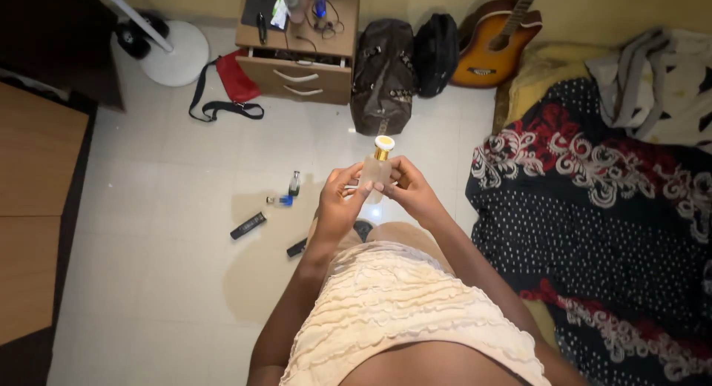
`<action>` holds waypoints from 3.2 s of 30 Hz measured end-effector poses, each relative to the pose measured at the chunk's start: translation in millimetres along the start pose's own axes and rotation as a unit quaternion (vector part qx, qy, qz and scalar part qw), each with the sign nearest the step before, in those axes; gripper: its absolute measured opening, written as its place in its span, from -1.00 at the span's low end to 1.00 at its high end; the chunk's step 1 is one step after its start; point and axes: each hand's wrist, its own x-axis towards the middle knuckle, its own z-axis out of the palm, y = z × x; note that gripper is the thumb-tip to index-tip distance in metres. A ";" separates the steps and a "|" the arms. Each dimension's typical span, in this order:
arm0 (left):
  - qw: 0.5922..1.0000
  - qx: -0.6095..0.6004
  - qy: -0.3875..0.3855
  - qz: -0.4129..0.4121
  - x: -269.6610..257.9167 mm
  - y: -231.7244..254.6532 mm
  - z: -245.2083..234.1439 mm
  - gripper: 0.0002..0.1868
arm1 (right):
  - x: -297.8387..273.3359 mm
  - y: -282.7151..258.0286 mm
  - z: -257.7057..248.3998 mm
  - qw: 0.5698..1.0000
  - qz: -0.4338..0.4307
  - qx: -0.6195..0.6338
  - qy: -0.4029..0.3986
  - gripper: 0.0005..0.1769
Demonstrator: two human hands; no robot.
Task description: Picking up and moving various items around the room, including game controllers, a bottle, a watch, and a backpack.
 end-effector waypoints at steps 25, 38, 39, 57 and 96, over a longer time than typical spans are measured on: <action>0.995 -0.067 -0.046 -0.059 549.0 -170.9 -70.6 -0.65 | 534.2 -1.7 -119.2 0.978 -0.066 -0.136 0.143 -0.38; 0.989 -0.006 0.111 -0.102 671.6 -314.4 -54.7 -0.75 | 714.0 116.1 -187.1 0.941 -0.042 -0.242 0.231 -0.43; 0.987 0.013 0.130 -0.090 676.1 -310.2 -54.8 -0.75 | 721.6 133.1 -193.5 0.931 -0.065 -0.274 0.234 -0.43; 0.986 0.099 0.127 -0.049 699.0 -339.5 -60.2 -0.65 | 789.7 202.7 -208.8 0.904 0.073 -0.350 0.235 -0.42; 0.934 0.229 0.266 0.067 473.6 -17.4 -72.6 -0.65 | 533.0 -150.2 -73.3 0.933 -0.114 -0.282 -0.193 -0.47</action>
